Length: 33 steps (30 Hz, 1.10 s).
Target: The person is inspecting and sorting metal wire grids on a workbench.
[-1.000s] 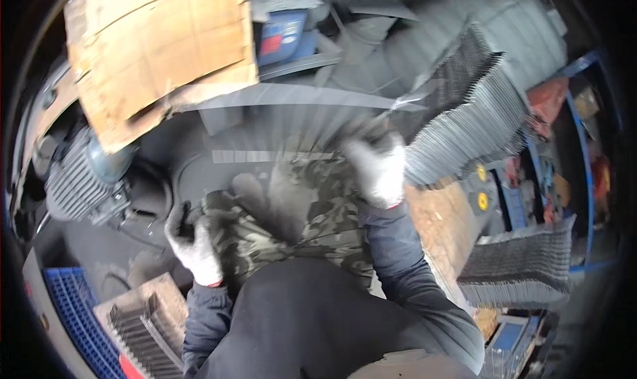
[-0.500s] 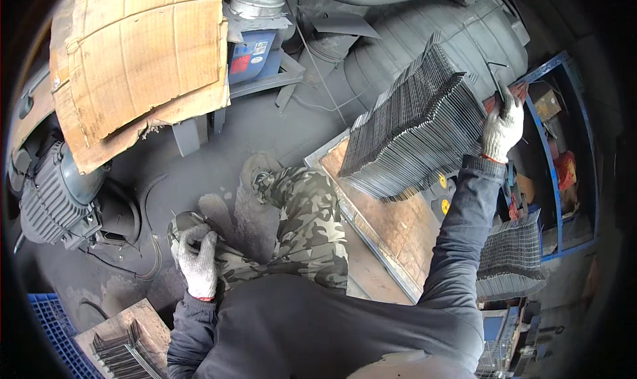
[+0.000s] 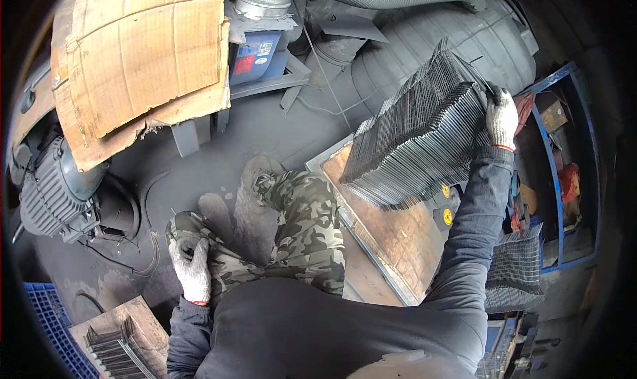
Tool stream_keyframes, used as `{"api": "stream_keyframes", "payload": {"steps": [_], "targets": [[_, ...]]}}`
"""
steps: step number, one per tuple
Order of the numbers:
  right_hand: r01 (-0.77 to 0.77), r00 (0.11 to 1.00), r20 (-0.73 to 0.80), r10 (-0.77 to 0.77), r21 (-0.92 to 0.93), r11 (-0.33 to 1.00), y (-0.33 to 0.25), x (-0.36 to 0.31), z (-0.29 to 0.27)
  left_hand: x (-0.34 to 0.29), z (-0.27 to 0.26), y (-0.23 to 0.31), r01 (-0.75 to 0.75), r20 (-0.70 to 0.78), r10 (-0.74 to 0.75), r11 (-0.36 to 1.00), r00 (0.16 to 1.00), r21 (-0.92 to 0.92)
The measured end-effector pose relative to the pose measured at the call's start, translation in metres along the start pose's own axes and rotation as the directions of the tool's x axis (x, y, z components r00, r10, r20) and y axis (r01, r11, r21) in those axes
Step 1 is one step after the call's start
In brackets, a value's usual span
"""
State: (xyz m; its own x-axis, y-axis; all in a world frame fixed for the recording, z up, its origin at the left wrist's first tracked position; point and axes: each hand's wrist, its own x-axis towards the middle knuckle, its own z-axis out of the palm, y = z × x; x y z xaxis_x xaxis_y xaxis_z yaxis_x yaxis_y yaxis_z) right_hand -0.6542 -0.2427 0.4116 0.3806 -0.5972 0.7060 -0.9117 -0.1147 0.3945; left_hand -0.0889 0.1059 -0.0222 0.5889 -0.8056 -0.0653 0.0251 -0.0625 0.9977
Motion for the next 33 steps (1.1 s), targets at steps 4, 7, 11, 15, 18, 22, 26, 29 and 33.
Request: {"api": "stream_keyframes", "payload": {"steps": [4, 7, 11, 15, 18, 22, 26, 29, 33], "targets": [[-0.049, 0.993, -0.107, 0.041, -0.073, 0.996, -0.002, -0.007, -0.007, 0.001, 0.004, -0.003, -0.033, -0.011, 0.033, 0.999, 0.999, 0.03], [-0.054, 0.998, -0.021, 0.054, -0.004, 0.999, -0.003, -0.016, -0.017, 0.005, 0.007, 0.0, -0.009, 0.052, 0.007, 0.999, 0.999, 0.049], [-0.06, 0.998, 0.04, 0.056, 0.121, 0.991, -0.004, -0.026, -0.009, -0.003, 0.022, 0.025, 0.034, 0.028, -0.034, 0.999, 0.999, 0.017], [-0.241, 0.967, 0.156, 0.199, 0.33, 0.913, -0.005, -0.028, -0.017, -0.004, 0.03, 0.023, 0.144, 0.122, -0.138, 0.989, 0.983, -0.042], [-0.337, 0.934, 0.24, 0.264, 0.343, 0.877, -0.011, -0.025, -0.028, -0.004, 0.032, 0.01, 0.159, 0.158, -0.147, 0.985, 0.976, -0.065], [-0.344, 0.933, 0.243, 0.265, 0.387, 0.855, -0.018, -0.026, -0.023, -0.004, 0.035, 0.0, 0.201, 0.154, -0.182, 0.972, 0.971, -0.119], [-0.245, 0.969, 0.113, 0.22, 0.33, 0.912, -0.017, -0.035, -0.01, -0.005, 0.036, 0.003, 0.195, 0.16, -0.179, 0.977, 0.971, -0.089], [-0.225, 0.974, 0.072, 0.213, 0.309, 0.924, -0.023, -0.034, -0.005, -0.006, 0.037, -0.003, 0.19, 0.159, -0.184, 0.981, 0.97, -0.027], [-0.125, 0.991, -0.012, 0.13, 0.195, 0.973, -0.023, -0.04, 0.005, -0.005, 0.033, -0.008, 0.19, 0.206, -0.175, 0.98, 0.963, -0.057]]}}
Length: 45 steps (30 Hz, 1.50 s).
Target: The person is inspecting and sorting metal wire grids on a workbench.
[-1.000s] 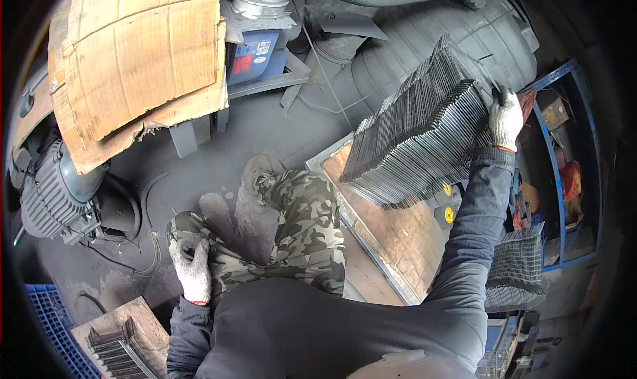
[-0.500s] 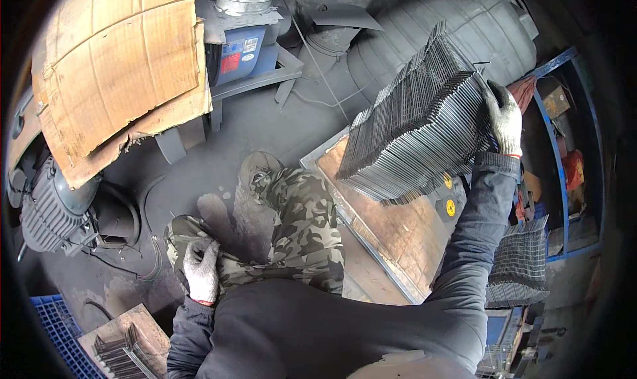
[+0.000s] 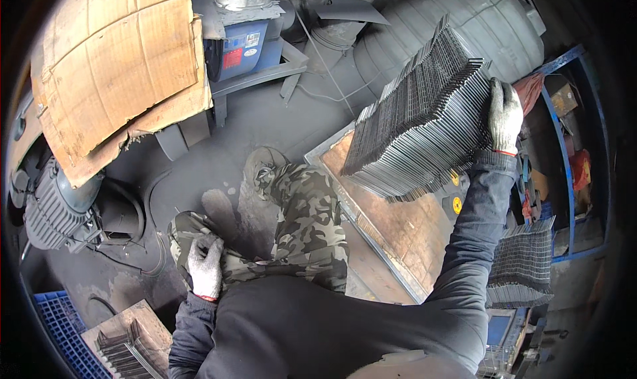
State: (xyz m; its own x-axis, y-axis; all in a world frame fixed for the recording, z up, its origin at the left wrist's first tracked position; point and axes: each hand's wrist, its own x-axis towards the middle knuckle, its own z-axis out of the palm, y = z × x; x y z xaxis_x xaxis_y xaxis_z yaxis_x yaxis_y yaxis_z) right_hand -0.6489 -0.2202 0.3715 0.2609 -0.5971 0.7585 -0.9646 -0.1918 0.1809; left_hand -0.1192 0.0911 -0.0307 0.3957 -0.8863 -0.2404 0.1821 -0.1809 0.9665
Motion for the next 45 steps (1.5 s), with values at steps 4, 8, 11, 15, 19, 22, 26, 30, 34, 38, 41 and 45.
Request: {"api": "stream_keyframes", "payload": {"steps": [4, 8, 11, 15, 19, 22, 26, 30, 34, 38, 41, 45], "targets": [[-0.079, 0.939, -0.336, 0.069, -0.015, 0.997, -0.061, -0.022, -0.028, 0.002, 0.006, 0.015, 0.021, -0.011, -0.02, 1.0, 1.0, 0.01], [-0.075, 0.872, -0.386, 0.301, 0.503, 0.861, -0.171, -0.095, -0.005, 0.002, -0.003, -0.008, 0.071, 0.0, -0.071, 0.997, 0.997, 0.009], [-0.048, 0.998, 0.007, 0.055, 0.61, 0.791, -0.259, -0.166, 0.028, 0.005, 0.002, -0.006, 0.037, 0.017, -0.037, 0.999, 0.999, -0.003], [-0.788, 0.604, 0.795, -0.062, 0.583, -0.198, -0.395, -0.245, 0.092, 0.004, 0.006, 0.008, 0.036, 0.041, -0.035, 0.999, 0.999, -0.009], [-0.758, 0.623, 0.749, -0.227, 0.649, 0.063, -0.459, -0.299, 0.112, 0.003, 0.001, 0.011, -0.027, 0.026, 0.026, 1.0, 0.999, 0.013], [-0.607, 0.694, 0.65, -0.311, 0.76, 0.232, -0.471, -0.303, 0.11, 0.001, -0.007, 0.001, 0.005, -0.036, -0.004, 0.999, 0.999, 0.033], [-0.459, 0.656, 0.655, -0.376, 0.741, 0.491, -0.467, -0.32, 0.129, -0.003, -0.028, 0.001, 0.127, -0.063, -0.125, 0.991, 0.99, 0.032], [-0.566, 0.675, 0.639, -0.369, 0.769, 0.298, -0.463, -0.313, 0.123, -0.027, -0.064, 0.062, 0.005, -0.166, -0.019, 0.997, 0.986, -0.082], [-0.853, 0.514, 0.834, -0.202, 0.522, -0.012, -0.471, -0.327, 0.139, -0.078, -0.165, 0.133, -0.044, -0.368, 0.512, 0.626, 0.776, 0.779], [-0.831, 0.417, 0.843, -0.341, 0.505, 0.234, -0.458, -0.327, 0.152, -0.166, -0.333, 0.124, 0.631, -0.599, 0.706, 0.278, 0.378, 0.725], [-0.72, 0.541, 0.748, -0.386, 0.648, 0.248, -0.461, -0.333, 0.154, -0.208, -0.387, 0.091, 0.903, -0.933, 0.087, 0.235, 0.349, 0.359], [-0.65, 0.512, 0.679, -0.526, 0.707, 0.28, -0.469, -0.331, 0.144, -0.242, -0.421, 0.024, 0.686, -0.822, 0.391, 0.459, 0.415, 0.565]]}}
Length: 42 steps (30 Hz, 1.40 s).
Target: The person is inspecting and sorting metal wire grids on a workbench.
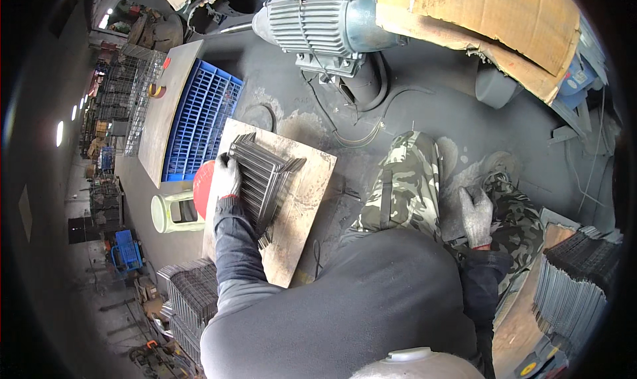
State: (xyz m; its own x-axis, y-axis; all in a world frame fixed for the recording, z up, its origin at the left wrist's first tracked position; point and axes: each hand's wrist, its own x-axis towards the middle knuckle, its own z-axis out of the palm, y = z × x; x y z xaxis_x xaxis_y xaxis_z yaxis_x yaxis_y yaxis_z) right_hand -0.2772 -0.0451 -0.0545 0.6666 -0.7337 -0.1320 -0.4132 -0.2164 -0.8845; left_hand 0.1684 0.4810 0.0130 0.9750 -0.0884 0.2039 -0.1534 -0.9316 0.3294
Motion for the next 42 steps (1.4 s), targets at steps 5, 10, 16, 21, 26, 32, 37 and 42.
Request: {"api": "stream_keyframes", "payload": {"steps": [5, 10, 16, 21, 26, 32, 37, 42], "targets": [[0.05, 0.998, 0.036, -0.048, -0.046, 0.998, -0.014, -0.008, 0.001, 0.008, -0.018, 0.016, 0.098, 0.048, -0.1, 0.994, 0.994, 0.051], [0.034, 0.999, 0.036, -0.032, -0.073, 0.997, -0.011, -0.006, -0.007, 0.018, -0.034, 0.0, 0.079, 0.033, -0.081, 0.994, 0.996, 0.071], [0.009, 0.997, 0.082, -0.005, -0.047, 0.999, -0.017, -0.005, -0.018, 0.004, -0.08, 0.074, 0.069, 0.082, -0.057, 0.987, 0.995, -0.148], [0.003, 0.984, 0.172, -0.035, 0.184, 0.983, -0.106, 0.001, -0.012, -0.036, -0.142, 0.235, -0.334, -0.032, 0.334, 0.928, 0.942, -0.165], [0.59, 0.803, -0.019, -0.595, -0.102, 0.801, -0.201, 0.015, 0.034, -0.077, -0.138, 0.369, -0.708, 0.077, 0.78, 0.601, 0.622, -0.371], [0.21, 0.978, -0.132, -0.164, 0.577, 0.79, -0.167, 0.039, 0.029, -0.103, -0.07, 0.436, -0.843, -0.125, 0.892, 0.353, 0.434, -0.406], [0.017, 0.963, -0.224, 0.149, 0.604, 0.796, -0.11, 0.066, -0.048, -0.094, 0.064, 0.409, 0.002, 0.394, 0.627, 0.531, 0.672, -0.848], [-0.029, 0.989, -0.124, 0.082, 0.382, 0.924, -0.054, 0.075, -0.094, -0.149, 0.134, 0.464, 0.549, 0.658, 0.55, 0.378, 0.515, -0.745]]}}
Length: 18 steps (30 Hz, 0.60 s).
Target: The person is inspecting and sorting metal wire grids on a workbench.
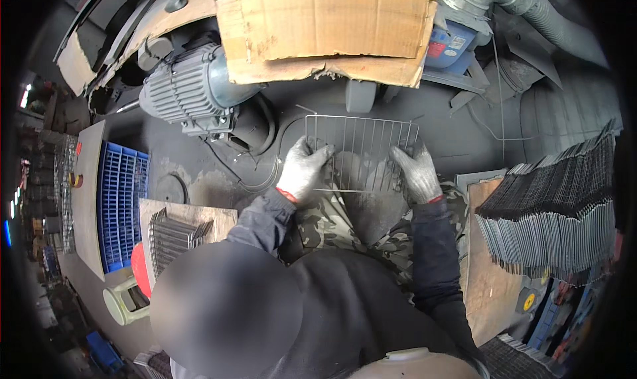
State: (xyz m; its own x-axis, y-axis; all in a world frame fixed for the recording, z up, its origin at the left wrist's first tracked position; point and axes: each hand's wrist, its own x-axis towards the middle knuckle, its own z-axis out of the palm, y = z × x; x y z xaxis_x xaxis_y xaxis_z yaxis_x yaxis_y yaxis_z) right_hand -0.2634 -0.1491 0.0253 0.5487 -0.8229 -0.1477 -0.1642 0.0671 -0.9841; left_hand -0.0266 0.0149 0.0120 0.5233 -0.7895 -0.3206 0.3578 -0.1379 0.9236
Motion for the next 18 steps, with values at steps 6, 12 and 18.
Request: {"api": "stream_keyframes", "payload": {"steps": [6, 12, 18], "targets": [[-0.205, 0.941, -0.228, 0.251, 0.207, 0.956, -0.002, 0.002, -0.015, 0.033, 0.038, -0.023, -0.121, 0.046, 0.115, 0.981, 0.992, 0.151], [-0.104, 0.968, -0.189, 0.164, 0.292, 0.951, 0.025, 0.036, 0.046, 0.042, -0.026, -0.052, -0.103, -0.11, 0.122, 0.981, 0.986, 0.165], [-0.156, 0.959, -0.194, 0.207, 0.249, 0.956, 0.027, 0.03, 0.033, 0.043, -0.009, -0.024, 0.072, 0.012, -0.072, 0.996, 0.997, -0.056]]}}
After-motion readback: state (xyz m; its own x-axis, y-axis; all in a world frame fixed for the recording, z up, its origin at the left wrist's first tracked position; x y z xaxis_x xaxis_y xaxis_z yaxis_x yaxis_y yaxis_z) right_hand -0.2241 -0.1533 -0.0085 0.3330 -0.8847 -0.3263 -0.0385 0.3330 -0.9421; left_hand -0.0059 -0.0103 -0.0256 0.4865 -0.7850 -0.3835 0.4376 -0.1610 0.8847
